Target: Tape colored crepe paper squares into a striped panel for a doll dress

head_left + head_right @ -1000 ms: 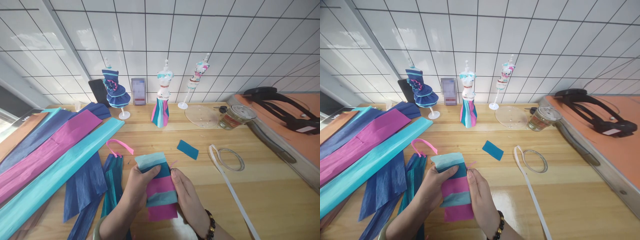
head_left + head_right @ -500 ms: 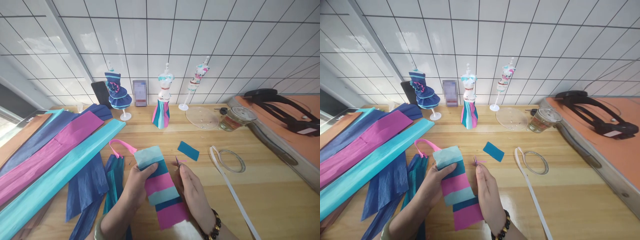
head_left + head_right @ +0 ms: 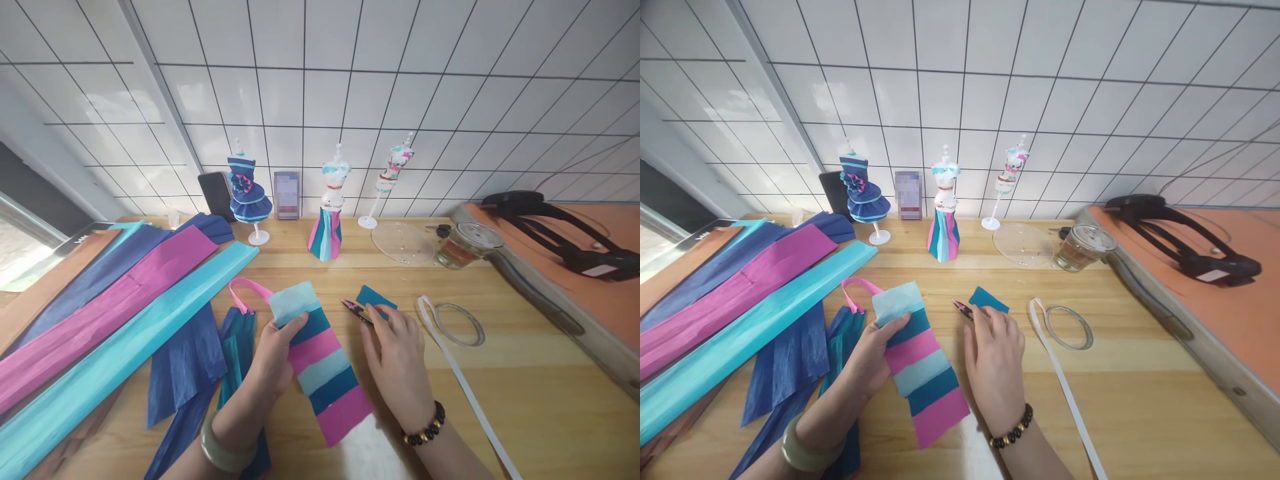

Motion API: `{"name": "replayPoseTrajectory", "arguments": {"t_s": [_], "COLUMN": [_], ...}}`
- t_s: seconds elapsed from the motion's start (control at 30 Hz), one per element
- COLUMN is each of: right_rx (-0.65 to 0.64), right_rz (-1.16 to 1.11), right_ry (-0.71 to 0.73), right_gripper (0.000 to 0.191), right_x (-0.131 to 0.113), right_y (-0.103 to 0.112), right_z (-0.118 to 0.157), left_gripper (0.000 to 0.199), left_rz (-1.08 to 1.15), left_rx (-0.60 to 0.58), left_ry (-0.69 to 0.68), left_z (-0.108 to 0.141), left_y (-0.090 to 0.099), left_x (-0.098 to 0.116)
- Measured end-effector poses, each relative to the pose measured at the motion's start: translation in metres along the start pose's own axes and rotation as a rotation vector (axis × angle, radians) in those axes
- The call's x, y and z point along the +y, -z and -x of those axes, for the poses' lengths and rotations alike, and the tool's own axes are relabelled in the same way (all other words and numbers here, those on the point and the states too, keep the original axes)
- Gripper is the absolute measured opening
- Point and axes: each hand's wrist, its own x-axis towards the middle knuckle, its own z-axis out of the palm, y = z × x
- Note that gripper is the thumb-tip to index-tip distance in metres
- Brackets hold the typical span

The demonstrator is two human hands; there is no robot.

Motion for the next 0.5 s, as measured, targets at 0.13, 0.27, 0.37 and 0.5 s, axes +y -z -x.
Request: {"name": "replayPoseTrajectory", "arguments": {"t_s": [0.13, 0.27, 0.37, 0.5], "right_rx": [-0.099, -0.483, -0.611, -0.642], "right_rz": [-0.463, -0.966, -1.119, -1.126], "right_ry": [0.015, -0.181, -0.194, -0.192], "right_gripper": [0.035, 0.049, 0.047, 0.045], "right_x": [-0.017, -0.029, -0.033, -0.032], "right_y": [0.006, 0.008, 0.010, 0.011], "right_z": [0.004, 0.006, 0.004, 0.001], "left_gripper": [0.016, 0.013, 0.014, 0.013], "left_rz": [0.020, 0.082, 0.125, 0.183], "left_rx": [-0.037, -0.027, 0.010, 0.070], "left_ry": [-0.002, -0.042, -0.092, -0.161], "left_z": [0.003, 0.002, -0.003, -0.011], "left_y": [0.000, 0.003, 0.007, 0.013], "left_x": [0.002, 0.005, 0.011, 0.020]}}
